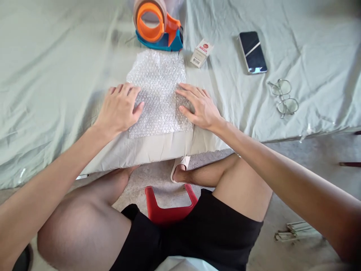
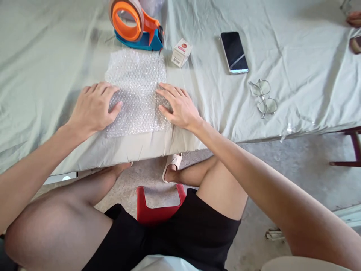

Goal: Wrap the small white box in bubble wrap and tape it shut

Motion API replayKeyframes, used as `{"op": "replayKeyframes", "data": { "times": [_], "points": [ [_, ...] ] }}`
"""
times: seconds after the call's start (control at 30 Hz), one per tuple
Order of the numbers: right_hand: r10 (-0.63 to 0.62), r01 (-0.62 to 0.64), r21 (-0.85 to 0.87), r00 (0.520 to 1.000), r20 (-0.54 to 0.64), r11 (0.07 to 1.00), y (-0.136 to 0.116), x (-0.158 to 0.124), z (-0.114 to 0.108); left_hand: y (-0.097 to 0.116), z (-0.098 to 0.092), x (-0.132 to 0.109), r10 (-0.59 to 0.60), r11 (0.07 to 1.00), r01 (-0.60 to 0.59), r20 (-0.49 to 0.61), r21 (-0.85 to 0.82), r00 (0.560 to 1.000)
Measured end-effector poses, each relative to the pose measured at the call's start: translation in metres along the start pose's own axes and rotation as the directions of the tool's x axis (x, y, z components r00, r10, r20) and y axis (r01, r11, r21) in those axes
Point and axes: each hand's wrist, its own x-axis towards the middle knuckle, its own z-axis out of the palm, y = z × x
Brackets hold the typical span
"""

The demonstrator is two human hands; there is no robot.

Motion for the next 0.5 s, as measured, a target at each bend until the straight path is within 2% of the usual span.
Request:
{"op": "replayKeyframes", "data": {
  "times": [0.1, 0.2, 0.37, 0.5],
  "points": [
    [-0.031, 0.031, -0.018, 0.999, -0.011, 0.999, -0.001, -0.002, -0.002, -0.022, 0.0, -0.013, 0.129, 0.991, -0.13, 0.043, 0.018, 0.991],
    [-0.046, 0.046, -0.032, 0.999, -0.021, 0.998, 0.002, -0.003, -0.001, -0.037, 0.0, -0.023, 0.113, 0.993, -0.116, 0.077, 0.035, 0.991],
    [-0.074, 0.072, -0.032, 0.996, -0.041, 0.997, 0.005, -0.005, 0.001, -0.034, 0.0, -0.028, 0.067, 0.997, -0.069, 0.06, 0.034, 0.996],
    [-0.096, 0.096, -0.014, 0.995, -0.016, 0.995, 0.005, -0.005, -0.002, -0.024, -0.001, -0.029, 0.102, 0.994, -0.104, 0.045, 0.041, 0.994]
  ]
}}
